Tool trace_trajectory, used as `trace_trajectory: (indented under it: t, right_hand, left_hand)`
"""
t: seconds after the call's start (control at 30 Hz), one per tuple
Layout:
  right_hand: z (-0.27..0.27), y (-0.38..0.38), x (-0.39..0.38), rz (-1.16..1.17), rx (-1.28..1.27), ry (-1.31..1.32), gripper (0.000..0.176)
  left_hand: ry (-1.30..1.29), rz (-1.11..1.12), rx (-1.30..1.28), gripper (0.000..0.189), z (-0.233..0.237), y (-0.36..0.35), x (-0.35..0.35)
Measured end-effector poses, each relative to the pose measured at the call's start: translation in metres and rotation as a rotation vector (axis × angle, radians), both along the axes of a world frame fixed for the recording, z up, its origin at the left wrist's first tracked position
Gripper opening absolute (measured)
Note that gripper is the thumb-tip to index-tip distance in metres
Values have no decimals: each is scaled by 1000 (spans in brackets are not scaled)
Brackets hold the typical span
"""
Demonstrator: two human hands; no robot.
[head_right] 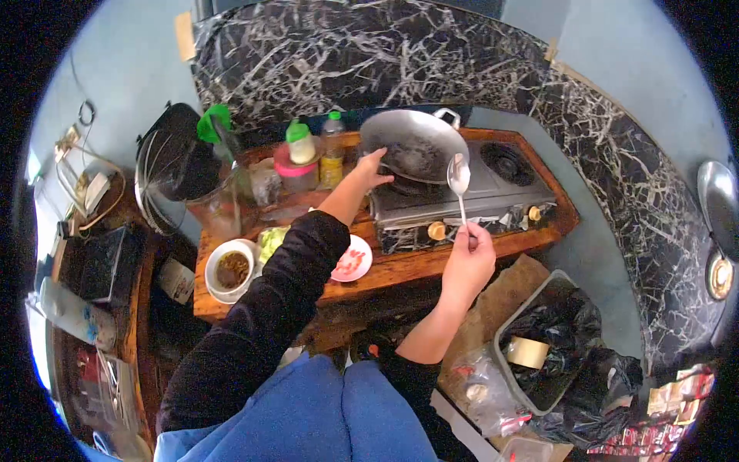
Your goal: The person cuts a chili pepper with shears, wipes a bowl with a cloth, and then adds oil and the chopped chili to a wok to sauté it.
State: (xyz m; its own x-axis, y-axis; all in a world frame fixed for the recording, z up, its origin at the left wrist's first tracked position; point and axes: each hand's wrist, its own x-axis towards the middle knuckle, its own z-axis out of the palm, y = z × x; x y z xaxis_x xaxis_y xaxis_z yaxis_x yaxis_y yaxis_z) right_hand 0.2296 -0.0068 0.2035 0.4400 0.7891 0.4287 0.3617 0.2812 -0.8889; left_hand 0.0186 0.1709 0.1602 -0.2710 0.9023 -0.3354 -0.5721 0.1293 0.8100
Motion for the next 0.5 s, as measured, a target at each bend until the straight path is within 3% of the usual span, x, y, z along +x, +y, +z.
trace_trajectory:
  t: [0.2, 0.23, 0.33, 0.5]
  right_hand:
    - [-1, 1, 13, -31, -114, 35, 16]
    - [-3, 0, 18, -42, 1, 43, 15]
    - [1, -12, 29, -23, 217, 136, 13]
    - [29, -62, 38, 34, 132, 2, 19]
  left_hand:
    - [-74, 141, -50, 27, 6, -1, 5]
    - [-86, 138, -35, 22, 7, -12, 2]
    - [-97, -120, 98, 27, 7, -72, -29]
    - [-69, -285, 72, 32, 30, -251, -99]
